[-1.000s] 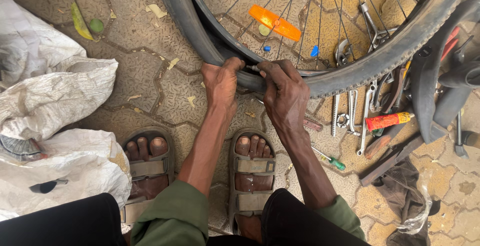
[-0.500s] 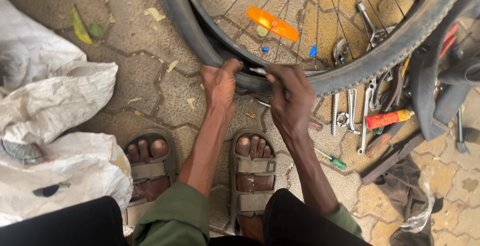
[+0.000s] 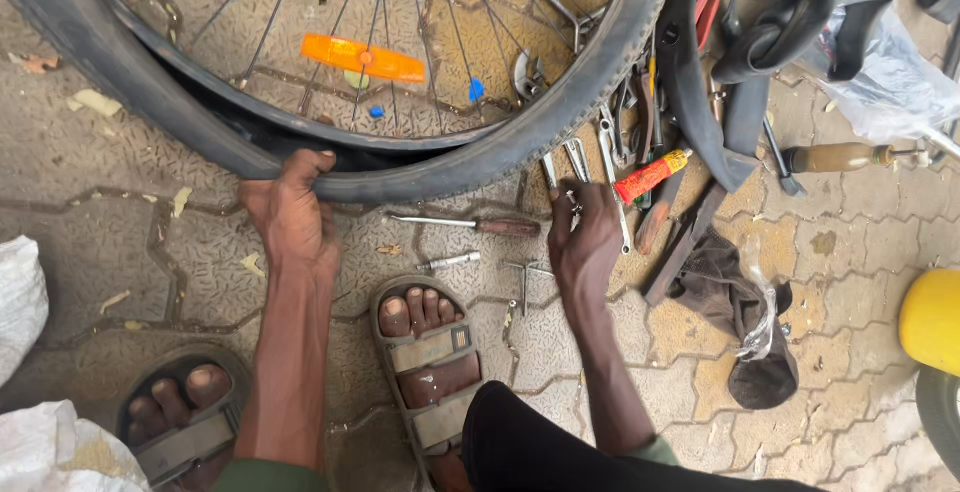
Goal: The person kneels on the ground beside a bicycle wheel and pulls the inner tube out of the tire. They then work around the tire bead by hand, using a small metal tool at points, to seat and press the tire back onto the rim.
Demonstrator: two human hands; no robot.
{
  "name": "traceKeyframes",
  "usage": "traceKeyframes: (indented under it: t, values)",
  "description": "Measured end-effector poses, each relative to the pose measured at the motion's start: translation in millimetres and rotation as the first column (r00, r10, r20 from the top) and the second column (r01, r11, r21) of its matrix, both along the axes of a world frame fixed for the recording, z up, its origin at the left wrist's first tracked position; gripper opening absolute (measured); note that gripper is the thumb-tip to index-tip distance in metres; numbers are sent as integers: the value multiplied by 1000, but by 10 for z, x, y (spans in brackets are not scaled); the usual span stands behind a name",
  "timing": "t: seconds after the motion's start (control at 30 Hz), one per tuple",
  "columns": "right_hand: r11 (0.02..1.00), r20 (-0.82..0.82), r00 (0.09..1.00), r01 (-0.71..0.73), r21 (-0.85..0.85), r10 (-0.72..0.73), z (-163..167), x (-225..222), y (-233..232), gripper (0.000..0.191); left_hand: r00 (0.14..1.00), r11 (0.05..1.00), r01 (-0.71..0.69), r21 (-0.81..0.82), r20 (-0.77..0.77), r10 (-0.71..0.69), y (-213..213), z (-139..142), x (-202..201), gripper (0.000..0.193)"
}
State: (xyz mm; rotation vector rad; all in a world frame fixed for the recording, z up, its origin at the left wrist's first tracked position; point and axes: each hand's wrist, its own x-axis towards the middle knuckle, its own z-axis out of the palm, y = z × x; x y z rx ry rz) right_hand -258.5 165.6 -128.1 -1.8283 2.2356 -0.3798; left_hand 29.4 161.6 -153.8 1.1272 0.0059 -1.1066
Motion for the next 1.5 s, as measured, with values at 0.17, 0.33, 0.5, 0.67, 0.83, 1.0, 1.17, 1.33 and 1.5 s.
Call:
traceKeyframes:
  t: [0.17,0.33,0.5,0.67,0.83,1.0,1.17,1.33,1.5]
  values:
    - [970,-173,956,-244,-23,236,-288,-237,-272,79,996,984,65,165,51,-75,7,-9,78,28]
    - [967,-235,939,-232,103,250,-279,-268,-455,29,998,980,43,194,34,-50,-21,-37,80,34]
    - [985,-186,968,-161,59,169,55,-123,-515,31,981,944,57,326,158,-113,-84,92,82,20]
    - [993,-217,976,57,102,-33,386,-223,-239,36,983,933,85,350,125,-136,-137,267,90,18]
    - [988,-327,935,154,21,-139,283,-585,-66,39,971,881,102,462,146,-188,-191,394,129,23]
    - [936,-45,949,297,-186,-311,419,-899,182,52,973,860,135,492,100,-210,-232,487,144,25]
    - [758,353,890,12,-652,289,828,-770,275,43,948,825,170,539,140,-286,-235,616,145,33]
    - [652,497,730,94,-752,468,1280,-548,-53,56,842,710,194,677,255,-474,-260,706,307,48]
    - [586,570,556,175,-791,605,1524,-469,-594,43,878,741,304,598,127,-462,-240,556,411,51]
